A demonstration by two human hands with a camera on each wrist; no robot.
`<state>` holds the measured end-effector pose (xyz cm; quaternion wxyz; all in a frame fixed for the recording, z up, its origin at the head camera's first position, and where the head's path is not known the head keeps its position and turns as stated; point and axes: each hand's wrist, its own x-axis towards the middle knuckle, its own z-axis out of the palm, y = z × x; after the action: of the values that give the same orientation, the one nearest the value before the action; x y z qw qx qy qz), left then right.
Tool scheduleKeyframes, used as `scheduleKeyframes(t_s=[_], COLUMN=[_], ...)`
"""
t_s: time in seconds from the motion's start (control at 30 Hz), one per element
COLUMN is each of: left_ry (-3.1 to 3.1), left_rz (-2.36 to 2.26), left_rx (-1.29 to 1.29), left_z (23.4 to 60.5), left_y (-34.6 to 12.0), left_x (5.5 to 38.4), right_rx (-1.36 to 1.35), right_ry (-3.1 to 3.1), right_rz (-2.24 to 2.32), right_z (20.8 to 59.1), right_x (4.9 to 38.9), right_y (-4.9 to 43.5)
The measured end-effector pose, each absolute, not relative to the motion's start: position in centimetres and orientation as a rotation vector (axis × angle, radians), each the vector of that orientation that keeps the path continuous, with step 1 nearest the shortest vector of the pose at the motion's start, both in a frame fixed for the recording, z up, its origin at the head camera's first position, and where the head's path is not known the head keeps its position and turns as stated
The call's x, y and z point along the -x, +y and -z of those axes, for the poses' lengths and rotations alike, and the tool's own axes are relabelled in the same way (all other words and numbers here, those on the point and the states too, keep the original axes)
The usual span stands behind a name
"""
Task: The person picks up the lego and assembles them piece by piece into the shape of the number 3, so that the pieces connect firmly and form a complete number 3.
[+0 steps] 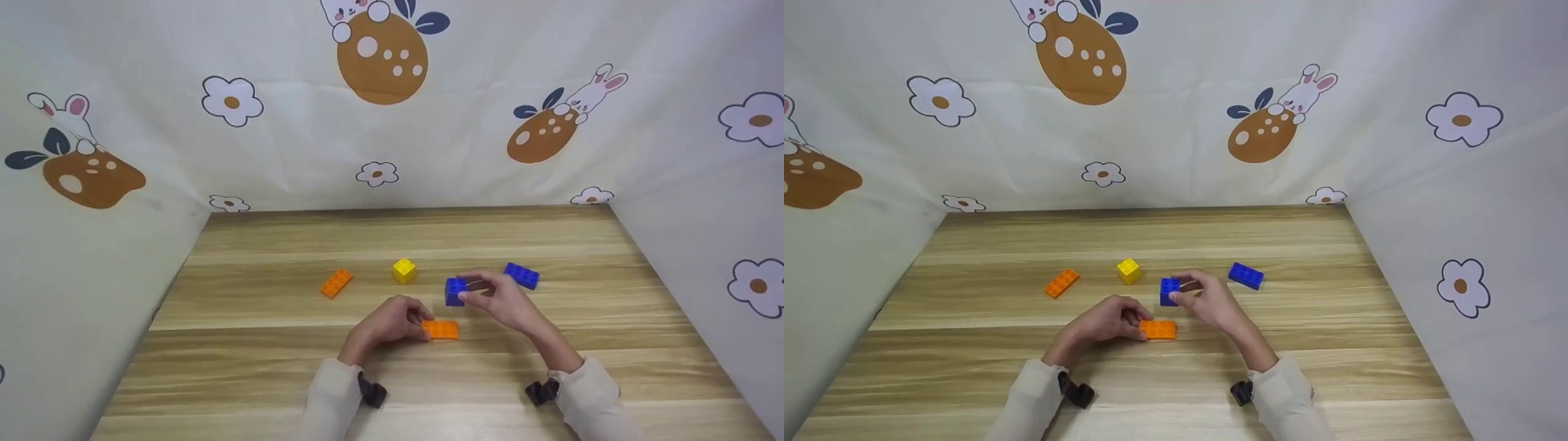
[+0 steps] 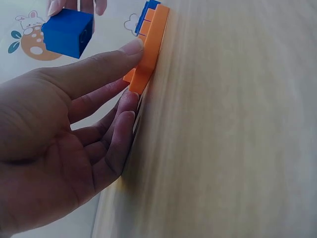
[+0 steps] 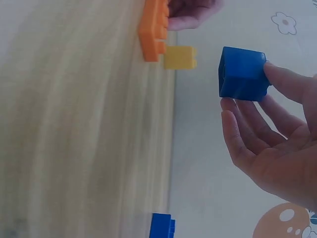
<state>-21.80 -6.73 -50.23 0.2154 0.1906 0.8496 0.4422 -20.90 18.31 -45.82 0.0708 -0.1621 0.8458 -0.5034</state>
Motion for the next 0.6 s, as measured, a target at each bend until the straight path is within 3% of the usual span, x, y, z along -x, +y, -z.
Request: scheduleKeyframes(t_s=[0.6], left_ry=[2.377], left_rz=[-1.213], left_rx=[-0.533], left_z=[50.4], left_y=[-6.6], left_x=[21.9], right_rx=[0.577], right_ry=[2.404], right_rz=[1.341], right_z=[47.7], right_x=[20.1], right_y=[18.1])
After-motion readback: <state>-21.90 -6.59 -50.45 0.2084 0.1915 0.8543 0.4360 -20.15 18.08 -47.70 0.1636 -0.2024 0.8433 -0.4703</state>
